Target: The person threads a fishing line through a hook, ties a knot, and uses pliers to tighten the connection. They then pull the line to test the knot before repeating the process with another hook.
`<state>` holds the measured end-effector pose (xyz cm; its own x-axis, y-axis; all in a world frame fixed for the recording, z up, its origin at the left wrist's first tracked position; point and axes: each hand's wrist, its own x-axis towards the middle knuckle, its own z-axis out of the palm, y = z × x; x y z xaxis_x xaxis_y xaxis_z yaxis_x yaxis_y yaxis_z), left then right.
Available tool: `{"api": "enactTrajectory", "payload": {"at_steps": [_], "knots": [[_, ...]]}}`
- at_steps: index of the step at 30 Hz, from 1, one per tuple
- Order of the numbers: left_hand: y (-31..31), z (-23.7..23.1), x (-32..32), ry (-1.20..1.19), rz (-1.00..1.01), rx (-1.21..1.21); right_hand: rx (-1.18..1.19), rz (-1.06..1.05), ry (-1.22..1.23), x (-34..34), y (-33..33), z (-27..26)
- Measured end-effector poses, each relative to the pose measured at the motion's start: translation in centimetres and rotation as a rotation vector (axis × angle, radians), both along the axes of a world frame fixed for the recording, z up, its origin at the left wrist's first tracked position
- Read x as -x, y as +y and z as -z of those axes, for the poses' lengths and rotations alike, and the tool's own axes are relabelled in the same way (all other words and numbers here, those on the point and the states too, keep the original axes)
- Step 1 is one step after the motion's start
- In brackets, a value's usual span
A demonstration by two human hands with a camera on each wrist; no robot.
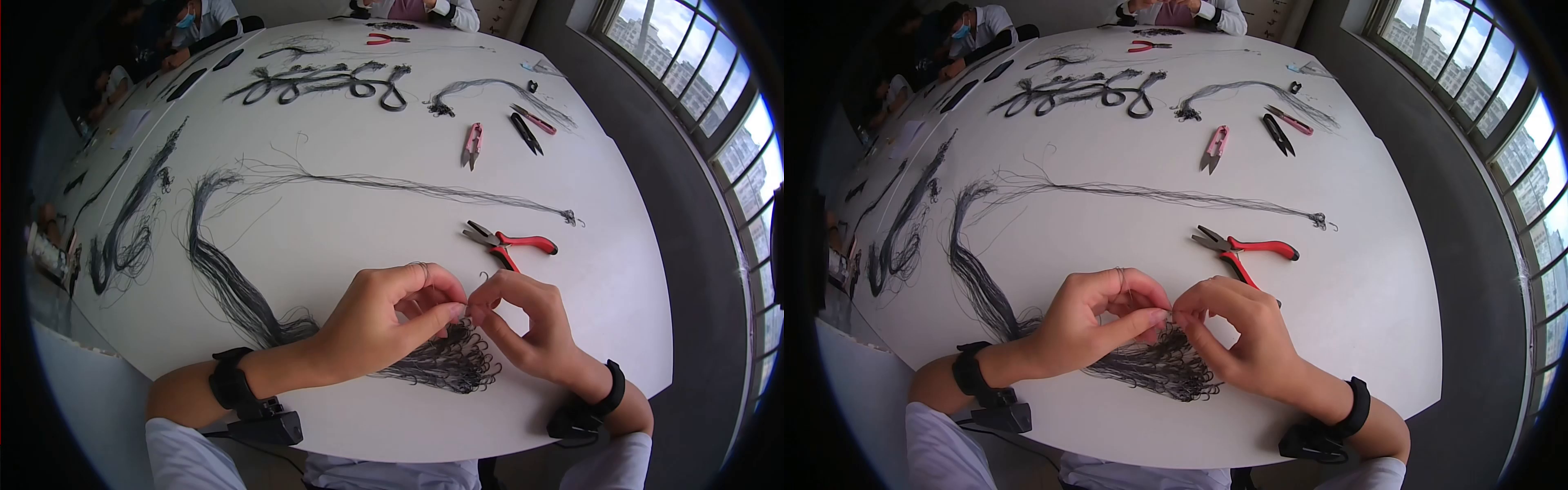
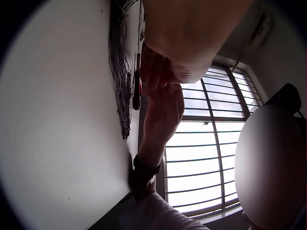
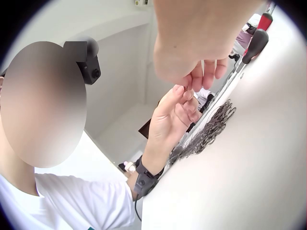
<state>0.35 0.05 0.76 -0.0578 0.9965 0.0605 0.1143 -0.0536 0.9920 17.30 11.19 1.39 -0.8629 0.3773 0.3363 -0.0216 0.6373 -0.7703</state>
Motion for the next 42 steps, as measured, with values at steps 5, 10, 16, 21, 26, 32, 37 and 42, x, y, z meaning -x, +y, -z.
{"api": "enactTrajectory", "payload": {"at_steps": [5,10,16,21,26,32,37,42], "knots": [[-0.1,-0.2,-0.1,0.054,-0.019,-0.044,0.017,-0.011,0.005,0.1,-0.1,0.1],[-0.1,0.1,-0.1,0.145,-0.067,-0.190,0.097,0.000,-0.037,0.1,-0.2,-0.2],[0.0,0.3,-0.2,0.176,-0.085,-0.239,0.020,0.036,-0.020,0.2,-0.3,-0.3],[-0.1,0.2,-0.2,0.146,-0.077,-0.205,-0.067,0.032,0.030,0.2,-0.1,0.0],[-0.2,-0.1,-0.2,0.077,-0.041,-0.135,-0.307,0.009,0.090,0.3,0.3,0.2],[-0.2,-0.1,-0.3,0.097,-0.069,-0.145,0.538,-0.051,-0.077,0.0,-0.3,0.0],[-0.3,-0.3,-0.2,0.249,-0.090,-0.272,0.891,-0.086,-0.207,-0.3,-0.1,-0.8],[-0.2,0.2,-0.2,0.161,-0.099,-0.231,0.373,0.060,-0.076,0.2,-0.8,-0.1]]}}
